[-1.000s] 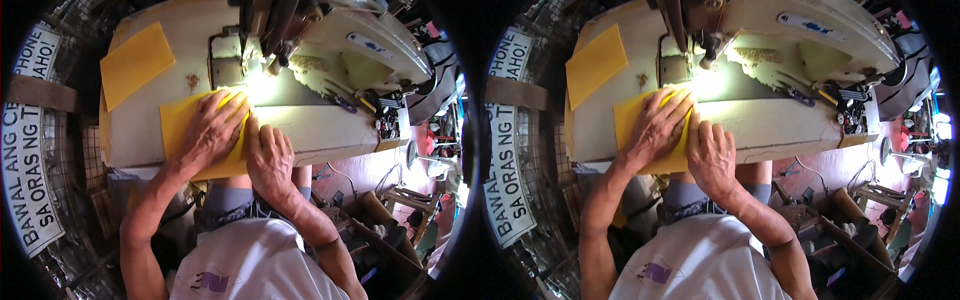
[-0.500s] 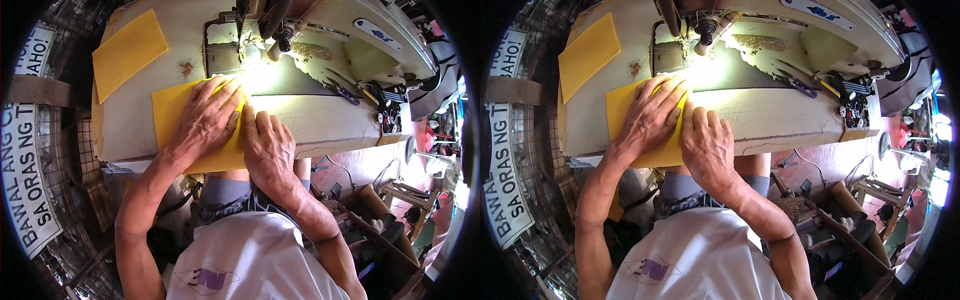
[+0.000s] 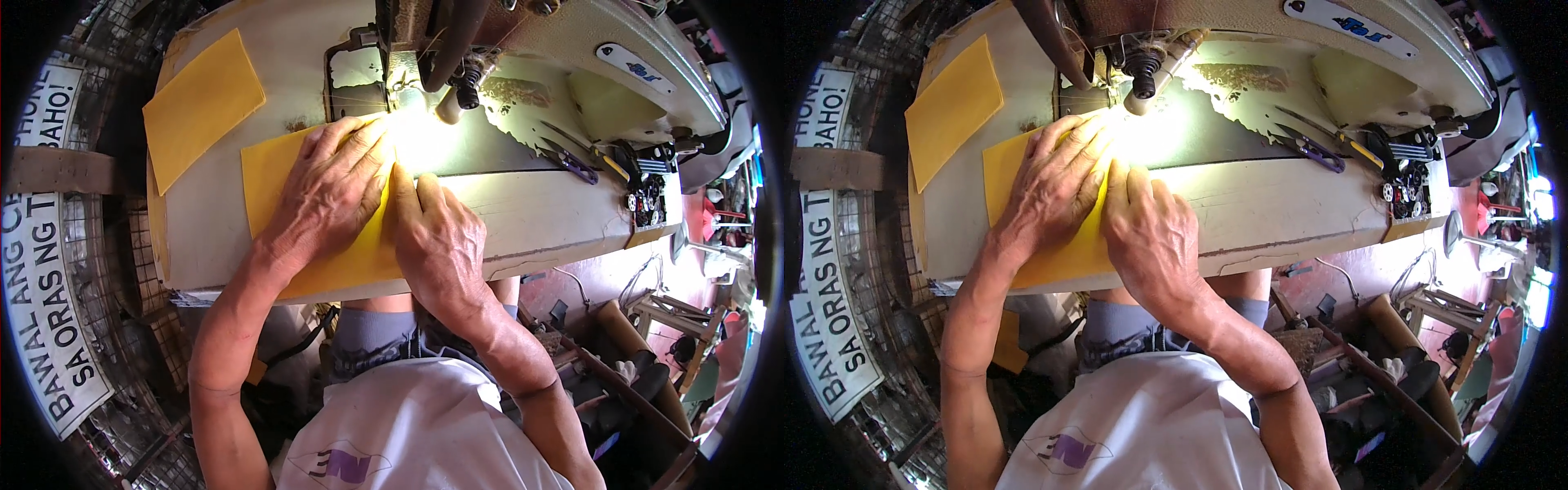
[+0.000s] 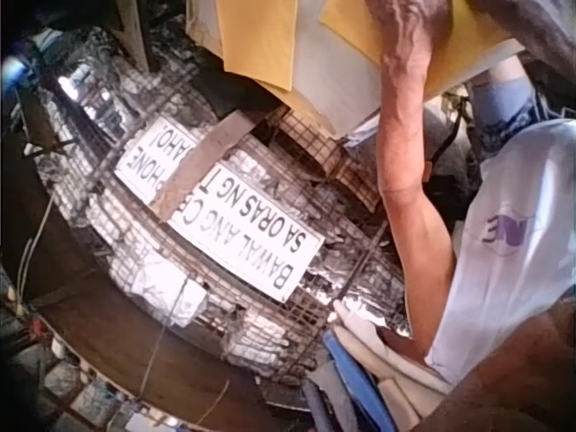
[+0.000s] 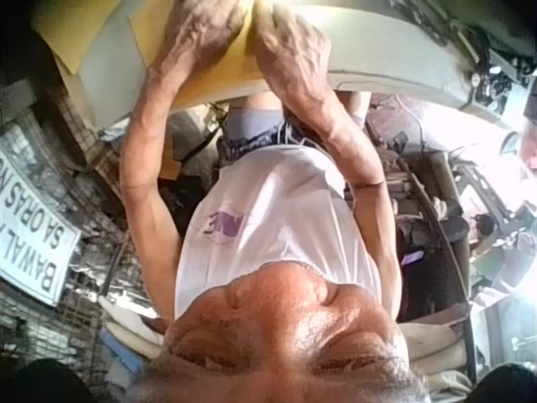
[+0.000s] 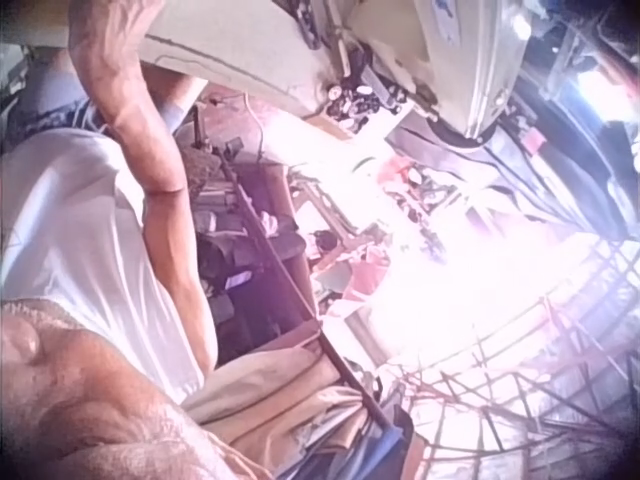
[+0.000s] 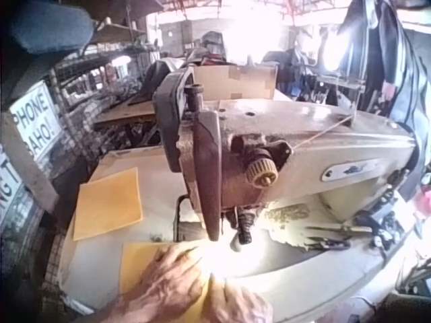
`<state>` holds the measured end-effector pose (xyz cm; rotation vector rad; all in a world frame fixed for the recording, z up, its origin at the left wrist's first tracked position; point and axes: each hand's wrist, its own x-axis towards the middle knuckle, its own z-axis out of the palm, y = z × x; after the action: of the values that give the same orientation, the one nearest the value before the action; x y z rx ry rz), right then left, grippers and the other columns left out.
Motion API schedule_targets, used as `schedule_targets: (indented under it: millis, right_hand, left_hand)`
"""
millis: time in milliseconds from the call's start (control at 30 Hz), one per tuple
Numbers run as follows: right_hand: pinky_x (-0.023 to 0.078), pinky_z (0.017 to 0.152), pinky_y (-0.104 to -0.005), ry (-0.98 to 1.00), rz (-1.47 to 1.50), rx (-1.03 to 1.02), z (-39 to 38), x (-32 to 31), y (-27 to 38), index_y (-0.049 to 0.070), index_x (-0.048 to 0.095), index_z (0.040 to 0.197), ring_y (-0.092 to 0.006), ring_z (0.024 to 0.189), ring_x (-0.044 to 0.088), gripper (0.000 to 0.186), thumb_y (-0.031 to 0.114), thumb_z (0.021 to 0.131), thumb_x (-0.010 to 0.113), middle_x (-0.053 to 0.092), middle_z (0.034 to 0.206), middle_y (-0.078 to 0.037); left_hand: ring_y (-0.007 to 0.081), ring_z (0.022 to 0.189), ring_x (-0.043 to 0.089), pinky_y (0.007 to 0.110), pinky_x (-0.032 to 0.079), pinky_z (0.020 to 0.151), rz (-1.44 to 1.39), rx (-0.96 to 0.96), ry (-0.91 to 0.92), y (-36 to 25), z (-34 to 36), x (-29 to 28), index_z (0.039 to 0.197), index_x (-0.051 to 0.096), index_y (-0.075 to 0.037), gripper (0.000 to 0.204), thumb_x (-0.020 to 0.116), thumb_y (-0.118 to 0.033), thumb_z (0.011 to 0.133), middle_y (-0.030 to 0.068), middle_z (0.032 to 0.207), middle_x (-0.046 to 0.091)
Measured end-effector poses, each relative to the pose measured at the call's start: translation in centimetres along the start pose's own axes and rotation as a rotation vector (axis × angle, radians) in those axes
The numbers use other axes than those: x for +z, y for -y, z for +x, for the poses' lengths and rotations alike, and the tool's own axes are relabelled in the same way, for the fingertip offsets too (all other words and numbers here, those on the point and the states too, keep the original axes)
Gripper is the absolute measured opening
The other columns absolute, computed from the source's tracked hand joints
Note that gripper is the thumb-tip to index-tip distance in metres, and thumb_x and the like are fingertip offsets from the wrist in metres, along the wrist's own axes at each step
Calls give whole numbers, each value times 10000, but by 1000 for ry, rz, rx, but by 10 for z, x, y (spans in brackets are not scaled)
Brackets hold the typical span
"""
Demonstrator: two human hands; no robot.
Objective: Sewing yellow leather panels using an industrial sewing machine in a workshop environment.
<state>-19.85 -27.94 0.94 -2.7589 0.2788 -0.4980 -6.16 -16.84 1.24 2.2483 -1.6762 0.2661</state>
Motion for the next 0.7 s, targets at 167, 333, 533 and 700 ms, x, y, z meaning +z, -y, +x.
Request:
schedule_targets:
  millis: [167, 333, 533, 700]
  right_hand:
    - [542, 694, -387, 27, 20, 13, 4, -3, -1, -77, 566, 1259, -273, 866, 626, 519, 83, 767, 617, 602, 1030, -155]
    - [545, 671, -388, 24, 32, 12, 6, -2, -2, -77, 565, 1259, -280, 842, 632, 508, 78, 778, 617, 600, 1022, -155]
    - [546, 659, -391, 15, 30, 20, 5, -1, -2, -72, 572, 1252, -278, 835, 636, 490, 75, 786, 612, 601, 1000, -149]
    - [549, 658, -389, 3, 20, 11, 6, 1, -2, -62, 576, 1251, -276, 835, 641, 488, 78, 784, 614, 605, 994, -140]
  left_hand:
    - [304, 1281, 492, 442, 375, 1082, -34, -2, -15, 1, 3, -2, 1238, 621, 26, 345, 545, -137, 944, 145, 1335, 583]
    - [301, 1287, 484, 441, 369, 1087, -49, -17, -7, 3, 4, -2, 1246, 617, 19, 345, 539, -140, 950, 144, 1346, 569]
    - [295, 1288, 482, 438, 365, 1092, -51, -19, 8, 3, 6, -2, 1247, 618, 13, 342, 525, -156, 964, 142, 1344, 568]
    - [296, 1289, 480, 442, 364, 1095, -55, -21, -1, 4, 5, -1, 1243, 621, 10, 338, 522, -154, 965, 141, 1338, 571]
